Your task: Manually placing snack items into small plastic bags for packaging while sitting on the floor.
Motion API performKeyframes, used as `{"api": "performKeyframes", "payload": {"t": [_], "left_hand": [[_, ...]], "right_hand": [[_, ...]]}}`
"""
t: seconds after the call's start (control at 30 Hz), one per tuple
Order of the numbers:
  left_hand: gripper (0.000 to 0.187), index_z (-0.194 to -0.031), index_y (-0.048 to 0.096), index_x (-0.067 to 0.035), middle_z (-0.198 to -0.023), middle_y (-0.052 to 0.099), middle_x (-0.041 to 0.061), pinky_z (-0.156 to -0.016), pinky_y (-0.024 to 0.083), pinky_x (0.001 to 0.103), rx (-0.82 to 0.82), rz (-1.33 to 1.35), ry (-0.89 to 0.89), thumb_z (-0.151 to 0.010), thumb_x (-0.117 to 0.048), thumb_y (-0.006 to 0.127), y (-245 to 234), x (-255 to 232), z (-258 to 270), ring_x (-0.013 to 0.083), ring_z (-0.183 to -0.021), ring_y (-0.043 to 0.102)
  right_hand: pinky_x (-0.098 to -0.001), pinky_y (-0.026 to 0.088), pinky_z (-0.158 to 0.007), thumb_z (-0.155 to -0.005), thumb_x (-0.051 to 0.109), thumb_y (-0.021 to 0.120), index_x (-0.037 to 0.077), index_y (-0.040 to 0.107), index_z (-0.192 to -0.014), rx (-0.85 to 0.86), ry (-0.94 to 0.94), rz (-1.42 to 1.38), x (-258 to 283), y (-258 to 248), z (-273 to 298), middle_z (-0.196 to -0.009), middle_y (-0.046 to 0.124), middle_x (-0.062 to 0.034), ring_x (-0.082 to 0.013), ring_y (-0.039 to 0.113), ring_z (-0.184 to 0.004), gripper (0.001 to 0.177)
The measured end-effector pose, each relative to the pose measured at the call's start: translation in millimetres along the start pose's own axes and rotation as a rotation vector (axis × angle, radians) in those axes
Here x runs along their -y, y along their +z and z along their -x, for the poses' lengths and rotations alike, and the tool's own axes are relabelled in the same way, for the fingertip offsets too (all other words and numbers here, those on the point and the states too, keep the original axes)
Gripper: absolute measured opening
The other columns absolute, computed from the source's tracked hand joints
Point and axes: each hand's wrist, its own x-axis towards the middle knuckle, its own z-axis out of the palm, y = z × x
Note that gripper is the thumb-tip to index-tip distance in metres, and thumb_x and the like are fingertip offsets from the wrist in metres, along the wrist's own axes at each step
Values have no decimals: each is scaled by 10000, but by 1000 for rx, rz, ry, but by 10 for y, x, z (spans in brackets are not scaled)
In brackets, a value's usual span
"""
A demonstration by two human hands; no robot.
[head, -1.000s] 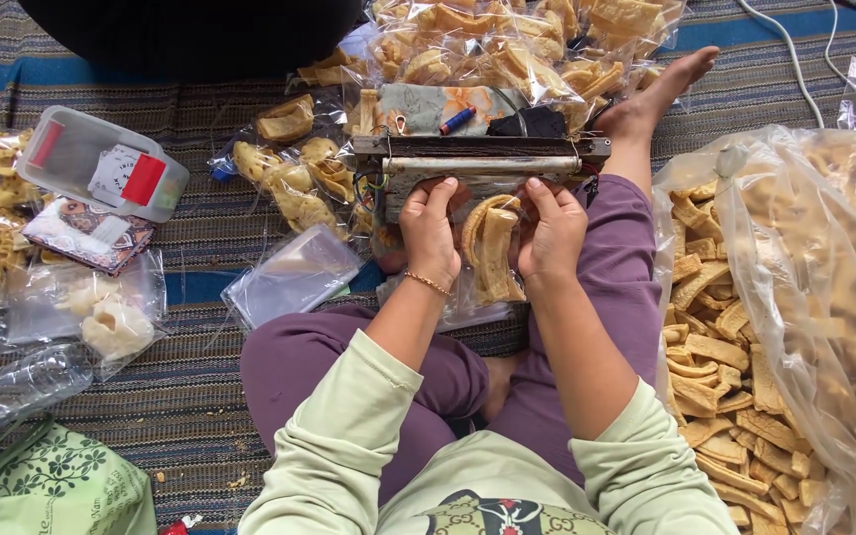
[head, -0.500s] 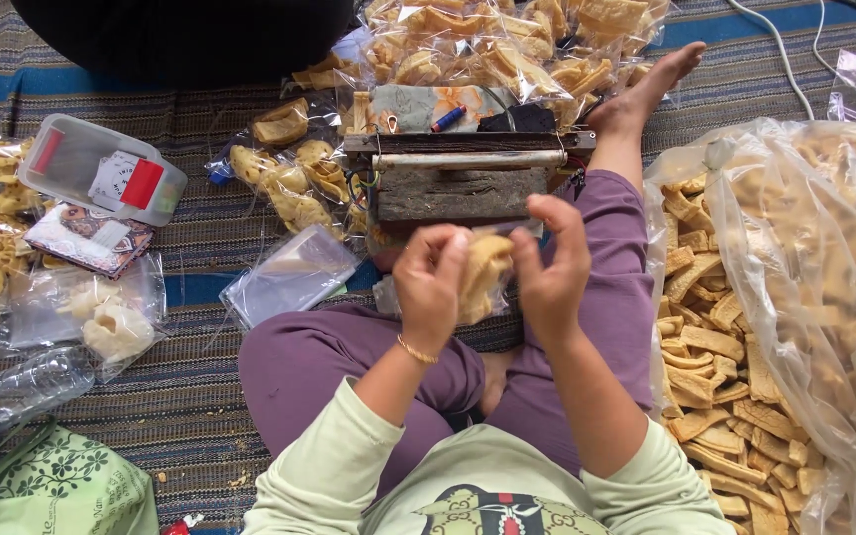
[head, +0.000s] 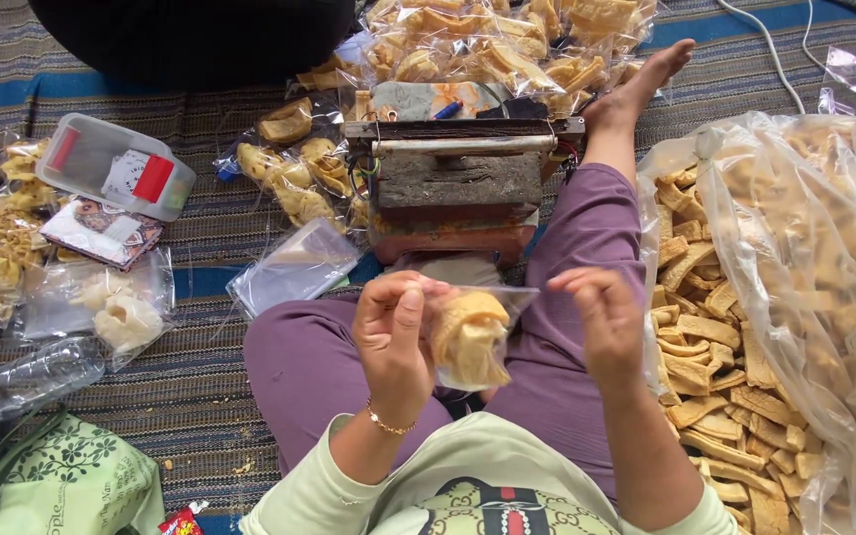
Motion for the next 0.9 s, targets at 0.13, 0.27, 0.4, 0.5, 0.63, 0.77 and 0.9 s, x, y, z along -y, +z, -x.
{"api": "performKeyframes", "payload": {"t": [0.13,0.27,0.4,0.5,0.63,0.77,0.9], "left_hand": [[53,-970,545,-32,-1006,601,164,-848,605,380,0,101,-30,-1012,-55,568,29,-95,61,242,-918,703],[649,-1355,517,-132,-1367,582,140,-1031,505,435,511,4,-227,-878,-482,783,36,-329,30,261,-1220,604],[371,-1223,610,-51,-1174,723,161,-864,633,313,642,-73,-9,-910,-183,760,101,-574,210,219,-982,736],[363,-1209,601,-65,-1166,703,128,-963,608,354,623,28,-34,-915,-170,786,61,-583,249,249,-1086,709],[532,-1346,499,-73,-1257,667,150,-902,628,320,617,27,-28,-1005,-407,734,-7,-437,224,213,-1038,702],[829,-1545,325,-161,-1639,330,80,-1179,357,459,412,-96,-191,-980,-719,562,-221,-60,63,258,-1456,411],[437,-1390,568,-15,-1460,544,272,-1142,350,546,541,-626,-331,-1007,-222,611,-730,946,-187,437,-1380,464]], "right_hand": [[-524,370,-1095,-880,497,745,-14,471,-1390,354,82,-417,173,374,443,-1353,601,-262,-343,551,-1275,772],[-312,564,-875,-880,154,744,14,523,-1312,411,222,-190,281,303,602,-1178,681,-124,-190,671,-1000,506],[-314,569,-837,-826,77,806,23,612,-1228,370,385,-538,354,281,615,-1098,704,-99,-173,677,-956,450],[-289,515,-825,-779,14,808,-9,687,-1155,385,406,-567,277,249,634,-1058,685,-80,-159,633,-924,395],[-204,491,-583,-858,102,794,15,694,-1093,598,365,-658,112,149,223,-896,734,-73,-90,621,-686,270],[-336,537,-871,-922,265,695,23,502,-1411,454,416,-783,97,124,-230,-1274,669,-142,-188,672,-1021,580],[-501,481,-1137,-1048,386,557,172,362,-1592,102,279,-1156,9,84,-369,-1620,445,-101,-309,595,-1333,616]]}}
